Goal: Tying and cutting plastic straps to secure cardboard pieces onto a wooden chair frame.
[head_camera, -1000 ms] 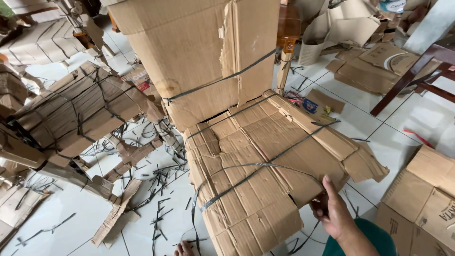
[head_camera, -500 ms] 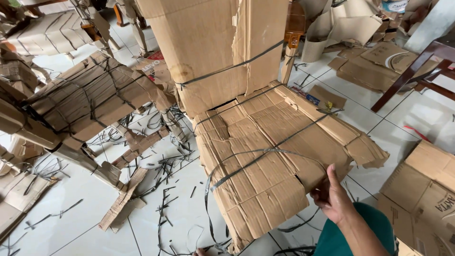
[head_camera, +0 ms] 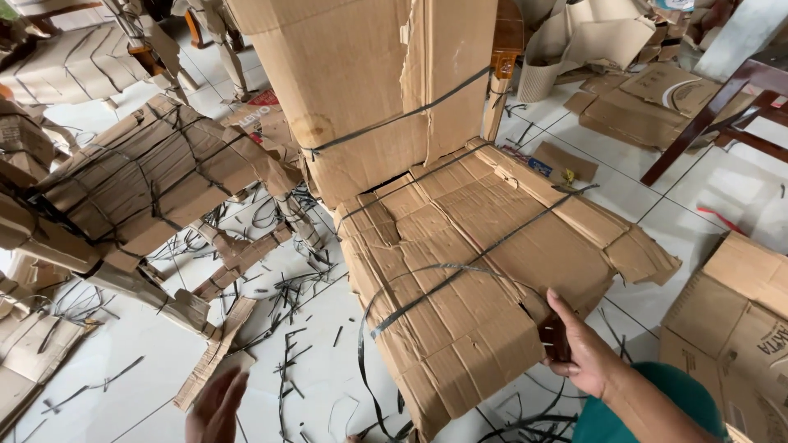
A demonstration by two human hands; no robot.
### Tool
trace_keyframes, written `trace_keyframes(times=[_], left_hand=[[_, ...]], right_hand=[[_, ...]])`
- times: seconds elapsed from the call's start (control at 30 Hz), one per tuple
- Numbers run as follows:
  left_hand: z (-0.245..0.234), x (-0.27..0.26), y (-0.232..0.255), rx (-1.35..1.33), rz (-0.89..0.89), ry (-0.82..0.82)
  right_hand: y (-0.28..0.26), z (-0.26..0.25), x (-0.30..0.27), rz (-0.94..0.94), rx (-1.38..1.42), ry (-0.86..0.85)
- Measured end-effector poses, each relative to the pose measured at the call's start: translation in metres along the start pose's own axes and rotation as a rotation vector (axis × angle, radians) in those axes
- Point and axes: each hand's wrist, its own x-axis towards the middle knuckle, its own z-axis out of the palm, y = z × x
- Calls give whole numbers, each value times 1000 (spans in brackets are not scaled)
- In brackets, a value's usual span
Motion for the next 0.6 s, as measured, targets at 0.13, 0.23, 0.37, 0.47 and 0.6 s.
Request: trace_keyframes(times=[0.13, 0.23, 0.37, 0.47, 0.6], left_hand=[[61, 63, 101, 158, 313, -288], [116, 107, 137, 91, 373, -388], [175, 163, 158, -13, 432, -267], [203, 188, 171, 95, 470, -94], [218, 236, 152, 100, 727, 16]], right_hand=[[-11, 11, -4, 79, -77, 79], [-6, 8, 3, 62, -5, 55], [-12, 25, 1, 54, 70, 101], [-57, 76, -47, 228, 98, 283], [-68, 75, -48, 353, 44, 303]])
